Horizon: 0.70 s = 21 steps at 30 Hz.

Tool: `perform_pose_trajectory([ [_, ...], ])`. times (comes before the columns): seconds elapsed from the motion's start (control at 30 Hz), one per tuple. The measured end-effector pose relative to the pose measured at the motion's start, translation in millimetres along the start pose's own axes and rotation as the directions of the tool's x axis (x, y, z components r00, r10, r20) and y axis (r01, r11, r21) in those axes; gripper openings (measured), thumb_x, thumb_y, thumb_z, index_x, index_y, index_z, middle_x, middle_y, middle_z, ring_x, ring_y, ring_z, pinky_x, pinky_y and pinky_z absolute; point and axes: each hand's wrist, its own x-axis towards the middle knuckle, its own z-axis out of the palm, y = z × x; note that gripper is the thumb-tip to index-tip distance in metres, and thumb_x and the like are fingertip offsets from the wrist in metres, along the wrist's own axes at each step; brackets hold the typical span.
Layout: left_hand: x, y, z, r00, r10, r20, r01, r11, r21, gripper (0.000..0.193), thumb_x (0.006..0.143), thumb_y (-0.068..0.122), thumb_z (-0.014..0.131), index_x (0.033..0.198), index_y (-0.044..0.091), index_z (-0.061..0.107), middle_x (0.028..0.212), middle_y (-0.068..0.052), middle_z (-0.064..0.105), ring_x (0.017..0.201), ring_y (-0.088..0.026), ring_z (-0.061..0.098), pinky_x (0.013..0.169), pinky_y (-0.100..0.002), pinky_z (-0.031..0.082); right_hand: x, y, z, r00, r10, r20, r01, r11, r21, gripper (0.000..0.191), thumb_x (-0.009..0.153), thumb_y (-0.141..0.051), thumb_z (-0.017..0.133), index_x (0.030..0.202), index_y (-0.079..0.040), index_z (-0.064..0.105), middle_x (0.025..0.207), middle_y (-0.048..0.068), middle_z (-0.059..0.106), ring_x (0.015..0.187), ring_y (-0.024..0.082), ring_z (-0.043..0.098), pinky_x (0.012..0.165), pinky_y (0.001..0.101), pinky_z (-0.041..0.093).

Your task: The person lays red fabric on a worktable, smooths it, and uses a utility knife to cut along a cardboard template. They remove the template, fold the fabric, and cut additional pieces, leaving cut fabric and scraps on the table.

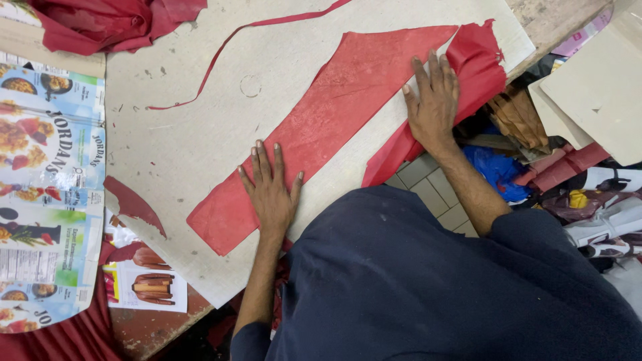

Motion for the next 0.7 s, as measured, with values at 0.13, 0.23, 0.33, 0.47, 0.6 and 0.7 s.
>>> perform_pose_trajectory([
  [0.13, 0.1, -1.9, -0.6, 1.000, -0.018, 0.012, 0.018, 1.000, -0.019, 0.080, 0.100, 0.056, 0.054, 0.164, 0.013, 0.030, 0.172, -0.018, 0.017, 0.159, -0.033, 0.016, 0.126, -0.063, 0.004, 0.0, 0.3, 0.0, 1.000, -0.012, 0.001, 0.012, 1.000, 0.020, 0.053, 0.116, -0.040, 0.048, 0.159, -0.008, 0.048, 0.168, 0.021, 0.033, 0.153, 0.046, 0.030, 0.123, 0.0627, 0.024],
  [0.23, -0.7, -1.8, 0.3, 1.000, -0.023, -0.001, 0.023, 0.999, -0.030, 0.083, 0.100, 0.058, 0.053, 0.165, 0.012, 0.029, 0.172, -0.019, 0.017, 0.159, -0.033, 0.016, 0.126, -0.063, 0.004, 0.0, -0.1, 0.8, 0.999, -0.037, -0.011, 0.037, 0.999, 0.019, 0.054, 0.116, -0.041, 0.049, 0.159, -0.007, 0.050, 0.168, 0.023, 0.032, 0.152, 0.047, 0.029, 0.122, 0.0641, 0.022],
  [0.33, -3.8, -0.7, 2.9, 0.999, -0.034, -0.013, 0.034, 0.999, 0.024, 0.083, 0.101, 0.060, 0.052, 0.165, 0.012, 0.027, 0.172, -0.016, 0.018, 0.160, -0.030, 0.017, 0.126, -0.064, 0.004, 0.4, 0.4, 1.7, 0.998, -0.067, 0.010, 0.067, 0.998, 0.001, 0.051, 0.117, -0.040, 0.049, 0.158, -0.009, 0.054, 0.167, 0.022, 0.035, 0.152, 0.047, 0.029, 0.122, 0.0650, 0.021],
  [0.47, -8.2, -2.5, 6.0, 0.998, -0.061, -0.020, 0.061, 0.998, 0.001, 0.082, 0.103, 0.060, 0.050, 0.166, 0.013, 0.025, 0.173, -0.015, 0.019, 0.160, -0.028, 0.017, 0.128, -0.061, 0.005, 0.6, 2.9, 4.3, 0.996, -0.084, 0.023, 0.084, 0.996, 0.001, 0.049, 0.117, -0.039, 0.050, 0.157, -0.011, 0.056, 0.166, 0.020, 0.037, 0.152, 0.046, 0.029, 0.124, 0.0648, 0.020],
  [0.6, -8.7, -4.6, 6.7, 0.999, -0.054, -0.002, 0.054, 0.998, 0.014, 0.082, 0.103, 0.059, 0.050, 0.166, 0.012, 0.025, 0.173, -0.016, 0.018, 0.160, -0.028, 0.016, 0.128, -0.061, 0.005, -0.6, 6.1, 7.4, 0.996, -0.093, 0.014, 0.093, 0.996, 0.005, 0.047, 0.117, -0.033, 0.052, 0.158, -0.012, 0.056, 0.166, 0.019, 0.037, 0.152, 0.047, 0.029, 0.124, 0.0651, 0.020],
  [0.7, -9.4, -4.6, 5.8, 0.999, -0.045, 0.011, 0.045, 0.999, 0.002, 0.083, 0.102, 0.059, 0.051, 0.165, 0.012, 0.024, 0.172, -0.016, 0.018, 0.160, -0.028, 0.016, 0.127, -0.061, 0.004, -0.8, 8.4, 8.8, 0.996, -0.093, 0.015, 0.093, 0.996, 0.003, 0.045, 0.118, -0.031, 0.053, 0.159, -0.012, 0.055, 0.167, 0.019, 0.037, 0.152, 0.047, 0.029, 0.124, 0.0646, 0.020],
])
